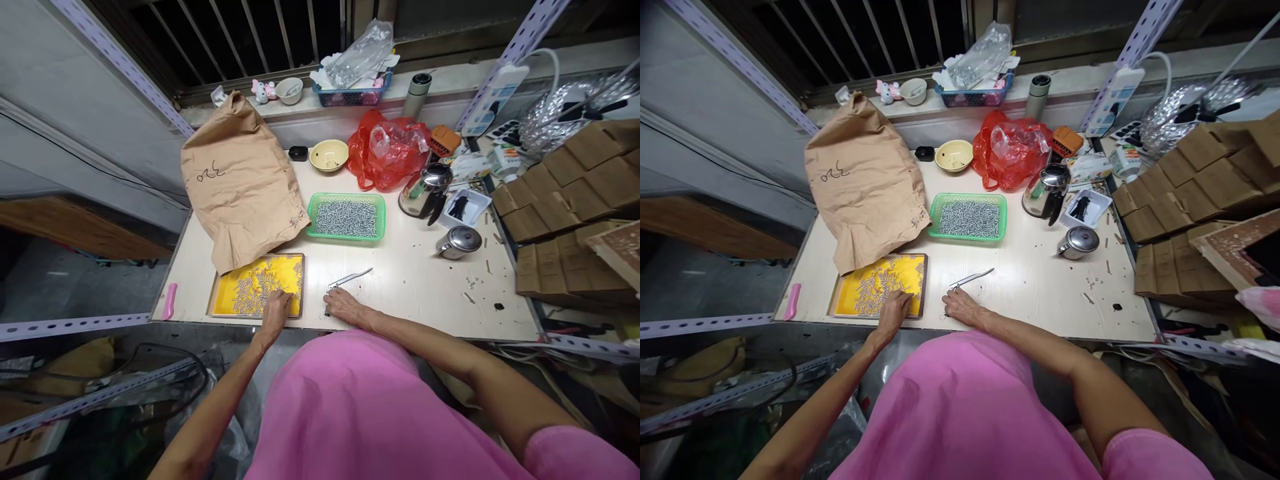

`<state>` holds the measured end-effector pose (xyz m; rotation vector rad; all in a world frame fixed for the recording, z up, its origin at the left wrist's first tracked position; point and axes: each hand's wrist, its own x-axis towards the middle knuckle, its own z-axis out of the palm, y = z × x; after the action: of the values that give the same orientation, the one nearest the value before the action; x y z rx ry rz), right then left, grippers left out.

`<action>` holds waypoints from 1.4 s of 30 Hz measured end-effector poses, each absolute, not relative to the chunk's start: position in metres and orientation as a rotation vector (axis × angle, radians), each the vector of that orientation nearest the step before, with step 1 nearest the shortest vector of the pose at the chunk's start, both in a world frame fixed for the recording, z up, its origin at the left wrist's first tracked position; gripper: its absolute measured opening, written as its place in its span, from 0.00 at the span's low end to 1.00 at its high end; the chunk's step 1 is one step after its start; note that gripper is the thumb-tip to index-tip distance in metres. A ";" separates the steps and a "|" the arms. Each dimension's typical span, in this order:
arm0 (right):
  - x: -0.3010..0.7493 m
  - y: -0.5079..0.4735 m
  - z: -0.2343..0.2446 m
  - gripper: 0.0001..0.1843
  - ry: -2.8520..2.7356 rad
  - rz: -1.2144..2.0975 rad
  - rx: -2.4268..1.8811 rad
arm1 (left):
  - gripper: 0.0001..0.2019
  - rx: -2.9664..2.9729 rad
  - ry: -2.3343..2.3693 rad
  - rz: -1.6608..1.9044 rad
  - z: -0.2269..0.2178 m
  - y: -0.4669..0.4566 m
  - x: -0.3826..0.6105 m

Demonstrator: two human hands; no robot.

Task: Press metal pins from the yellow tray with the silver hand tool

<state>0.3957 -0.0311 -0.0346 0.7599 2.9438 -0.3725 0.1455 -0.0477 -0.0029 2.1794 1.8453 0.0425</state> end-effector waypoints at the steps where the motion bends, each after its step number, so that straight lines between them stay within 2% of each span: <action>1: 0.393 -0.029 -0.034 0.13 2.956 -0.362 0.729 | 0.14 2.179 1.845 0.001 -0.004 -0.047 0.147; 6: 0.384 -0.028 -0.029 0.13 2.930 -0.491 0.807 | 0.12 2.215 1.777 -0.180 -0.008 -0.040 0.150; 12: 0.381 -0.004 0.015 0.09 2.854 -0.876 1.664 | 0.14 2.238 1.733 -0.254 -0.013 -0.033 0.145; 15: 0.385 0.032 0.054 0.12 2.800 -0.762 2.130 | 0.14 2.253 1.682 -0.304 -0.013 -0.032 0.142; 18: 0.394 0.055 0.081 0.21 2.632 -0.517 2.432 | 0.14 2.258 1.694 -0.384 -0.011 -0.033 0.141; 21: 0.403 0.041 0.077 0.20 2.539 -0.572 2.371 | 0.14 2.268 1.756 -0.389 -0.013 -0.033 0.142; 26: 0.419 -0.033 0.025 0.13 2.305 -0.844 2.023 | 0.14 2.246 1.864 -0.300 -0.018 -0.032 0.148; 34: 0.438 -0.073 -0.025 0.15 2.250 -0.717 1.854 | 0.09 2.173 1.823 -0.148 -0.006 -0.029 0.161; 42: 0.442 -0.072 -0.032 0.16 2.277 -0.677 1.837 | 0.07 1.488 1.731 0.128 0.002 -0.027 0.219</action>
<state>0.4422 -0.0717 -0.0319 1.8374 2.2765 -0.6765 0.2191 -0.0274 0.0019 1.4882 1.7307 0.1283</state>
